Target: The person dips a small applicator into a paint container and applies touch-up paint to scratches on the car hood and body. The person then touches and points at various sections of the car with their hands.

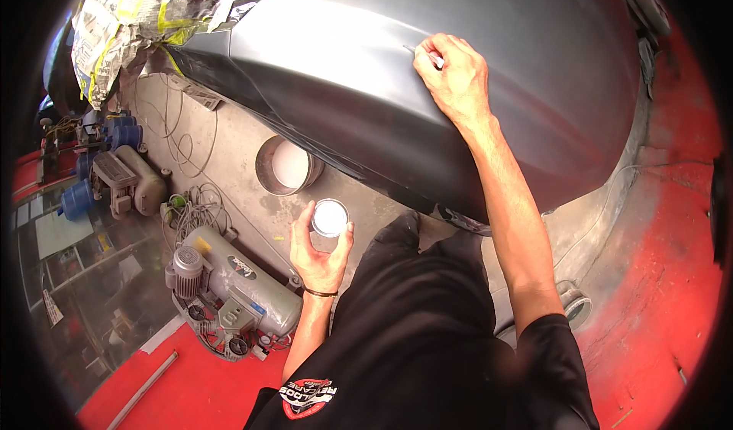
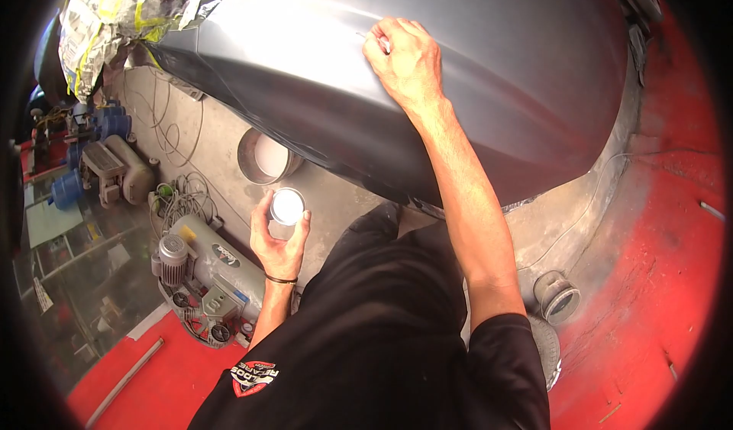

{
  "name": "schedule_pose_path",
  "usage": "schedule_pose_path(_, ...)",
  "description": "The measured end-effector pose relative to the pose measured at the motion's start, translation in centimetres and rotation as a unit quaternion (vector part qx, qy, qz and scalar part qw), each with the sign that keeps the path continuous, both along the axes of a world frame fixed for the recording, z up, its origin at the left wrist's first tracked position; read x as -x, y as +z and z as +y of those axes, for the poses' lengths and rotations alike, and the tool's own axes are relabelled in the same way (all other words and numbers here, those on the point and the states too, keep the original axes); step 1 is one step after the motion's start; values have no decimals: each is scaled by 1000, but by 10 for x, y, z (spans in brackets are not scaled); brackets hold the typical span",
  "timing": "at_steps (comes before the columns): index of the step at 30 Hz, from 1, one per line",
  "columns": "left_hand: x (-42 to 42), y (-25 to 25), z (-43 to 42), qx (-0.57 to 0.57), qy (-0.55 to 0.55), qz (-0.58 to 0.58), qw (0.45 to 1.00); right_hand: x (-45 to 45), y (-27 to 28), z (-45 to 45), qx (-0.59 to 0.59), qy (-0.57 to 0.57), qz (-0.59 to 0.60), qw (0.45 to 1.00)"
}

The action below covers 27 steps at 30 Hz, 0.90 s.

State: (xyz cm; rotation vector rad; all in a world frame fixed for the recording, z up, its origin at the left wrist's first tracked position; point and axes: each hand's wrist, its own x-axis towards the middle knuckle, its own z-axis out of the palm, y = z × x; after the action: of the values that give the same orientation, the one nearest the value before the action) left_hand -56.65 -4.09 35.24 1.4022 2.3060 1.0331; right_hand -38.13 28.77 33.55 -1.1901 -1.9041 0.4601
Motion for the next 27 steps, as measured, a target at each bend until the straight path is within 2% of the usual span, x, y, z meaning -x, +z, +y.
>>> schedule_pose_path(27,0,2,3,-13,19,-16,1000,3,1,1,-14,1,0,1000)
